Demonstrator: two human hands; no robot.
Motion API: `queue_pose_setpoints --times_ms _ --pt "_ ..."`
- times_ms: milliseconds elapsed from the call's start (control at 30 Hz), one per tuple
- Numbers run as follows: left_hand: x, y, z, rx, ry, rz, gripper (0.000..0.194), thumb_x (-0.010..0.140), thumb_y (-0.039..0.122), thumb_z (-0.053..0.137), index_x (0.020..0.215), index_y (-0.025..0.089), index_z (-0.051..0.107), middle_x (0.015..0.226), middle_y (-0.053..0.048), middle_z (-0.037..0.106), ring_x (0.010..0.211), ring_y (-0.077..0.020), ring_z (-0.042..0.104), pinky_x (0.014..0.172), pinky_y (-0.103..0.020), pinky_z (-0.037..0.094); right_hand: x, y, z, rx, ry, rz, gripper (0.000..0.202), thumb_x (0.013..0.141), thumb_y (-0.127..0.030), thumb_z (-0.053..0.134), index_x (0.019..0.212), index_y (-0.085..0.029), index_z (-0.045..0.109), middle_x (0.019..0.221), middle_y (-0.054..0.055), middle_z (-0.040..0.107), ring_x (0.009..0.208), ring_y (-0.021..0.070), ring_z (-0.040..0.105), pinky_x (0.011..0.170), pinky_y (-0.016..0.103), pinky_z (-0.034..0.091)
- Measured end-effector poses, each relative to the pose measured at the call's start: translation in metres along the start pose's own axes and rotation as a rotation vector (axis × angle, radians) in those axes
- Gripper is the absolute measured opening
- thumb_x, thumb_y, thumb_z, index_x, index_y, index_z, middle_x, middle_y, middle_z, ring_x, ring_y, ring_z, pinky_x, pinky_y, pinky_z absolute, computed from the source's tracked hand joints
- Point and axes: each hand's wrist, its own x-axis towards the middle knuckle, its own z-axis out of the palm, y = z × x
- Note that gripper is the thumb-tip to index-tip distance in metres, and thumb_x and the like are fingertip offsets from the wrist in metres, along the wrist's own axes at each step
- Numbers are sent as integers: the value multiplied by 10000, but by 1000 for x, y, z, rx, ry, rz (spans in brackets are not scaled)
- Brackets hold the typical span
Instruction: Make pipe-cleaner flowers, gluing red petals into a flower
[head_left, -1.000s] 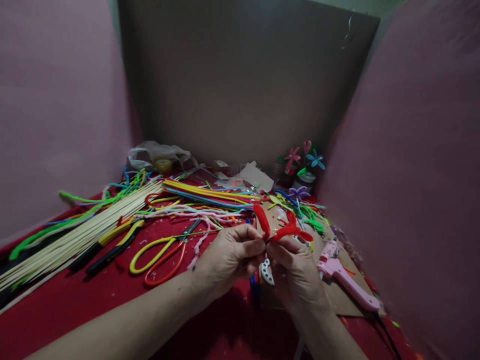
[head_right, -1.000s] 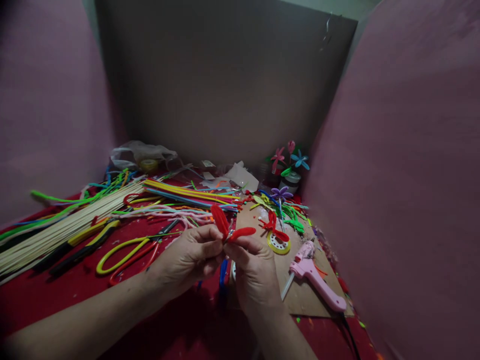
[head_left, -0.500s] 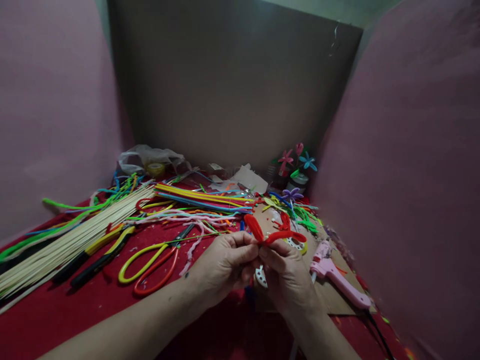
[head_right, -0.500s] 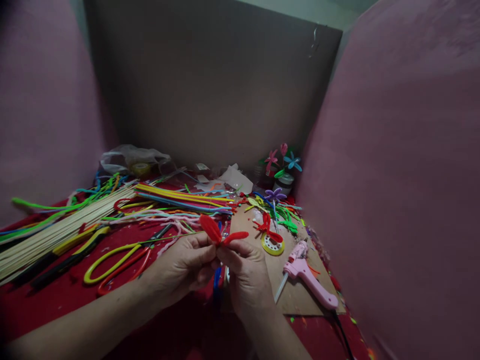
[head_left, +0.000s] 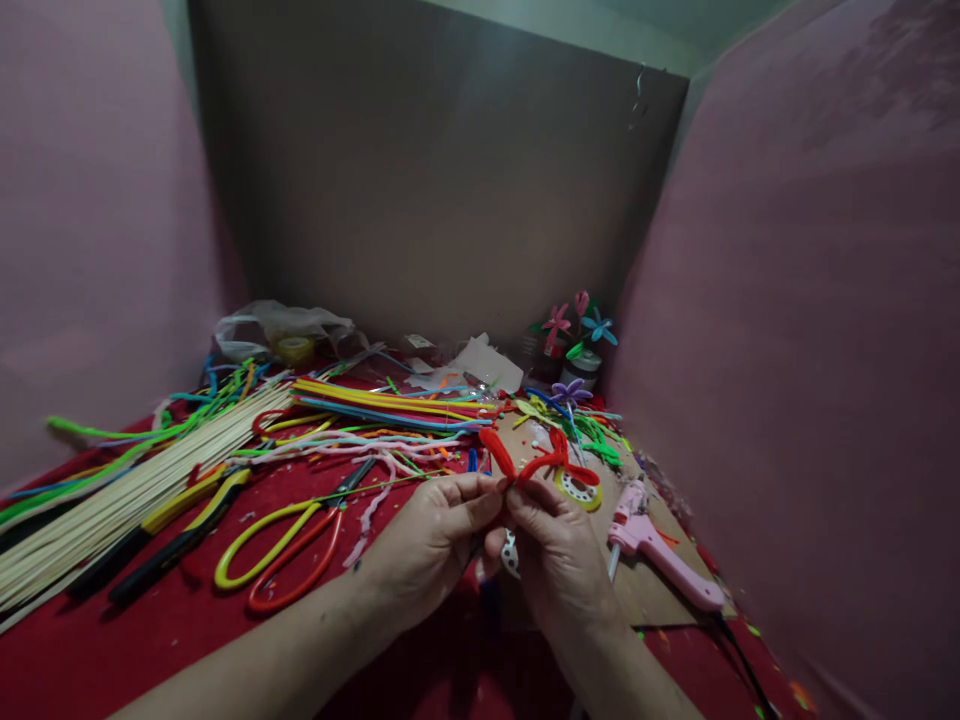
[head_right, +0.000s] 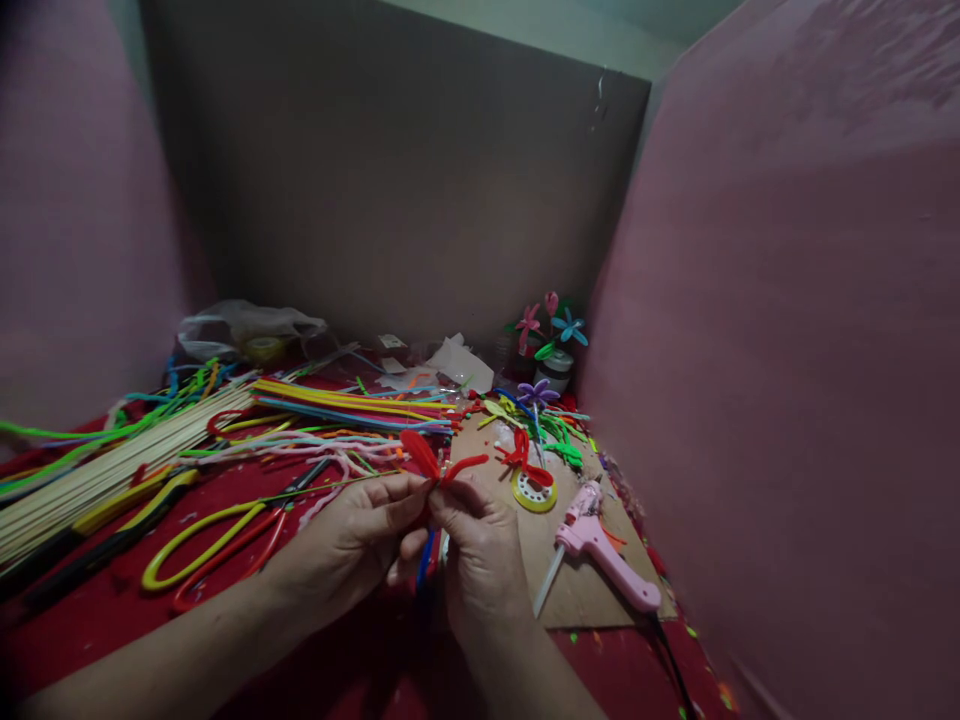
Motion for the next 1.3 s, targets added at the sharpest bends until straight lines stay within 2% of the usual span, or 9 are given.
queue_pose_setpoints --times_ms 167,367,500,633,733,867,933,1067,1300 --pt "-1 -3 -2 159 33 25 291 793 354 547 623 117 554 417 16 488 316 -48 384 339 -161 302 2 1 -4 -5 -4 7 122 501 -151 779 598 -150 705 554 -3 656 475 76 532 488 180 440" --pt "-5 2 5 431 153 169 312 786 368 550 588 131 511 419 46 437 343 -31 348 356 -147 256 2 3 -4 -21 -72 -39 123 532 -106 753 639 -155 718 614 -2 669 579 83 547 596 184 434" --pt "-7 3 4 427 158 192 306 777 381 556 601 137 499 468 55 423 353 -25 330 354 -155 232 -3 3 1 -56 -160 -42 112 619 -176 725 731 -171 725 651 3 649 598 96 520 601 217 419" --pt "-7 6 1 367 137 180 254 782 371 557 690 135 552 501 48 458 367 -21 341 368 -151 234 -6 -7 -9 -153 -107 55 299 544 -176 762 839 -196 714 687 -15 599 586 83 491 573 217 388" --pt "-3 9 -1 291 176 201 226 771 325 584 665 131 538 526 39 502 374 -10 366 387 -138 253 3 -34 -29 -511 -42 -27 319 533 -211 752 850 -196 713 695 -2 597 599 105 505 593 248 402" --pt "3 11 -5 150 239 169 173 718 263 642 678 129 539 562 24 564 373 -16 428 388 -129 305 34 -84 -50 -1542 98 -474 195 726 -227 570 858 -165 701 831 78 621 795 189 554 702 296 412" --pt "6 11 -7 106 240 141 172 700 261 655 698 122 554 563 14 576 369 -29 447 375 -136 328 52 -99 -55 -2061 132 -322 237 735 -180 533 906 -194 697 901 95 644 813 201 579 687 286 405" --pt "8 12 -11 78 244 116 181 687 257 665 710 107 565 539 4 575 362 -42 460 353 -143 344 80 -101 -56 -2182 128 -175 232 674 -175 594 871 -210 711 856 115 683 827 255 612 654 293 399" --pt "9 10 -16 59 223 89 161 722 252 632 726 103 572 549 7 567 346 -33 443 333 -138 325 112 -83 -57 -2144 124 -84 268 691 -190 581 920 -256 704 901 73 692 835 217 623 646 246 397"
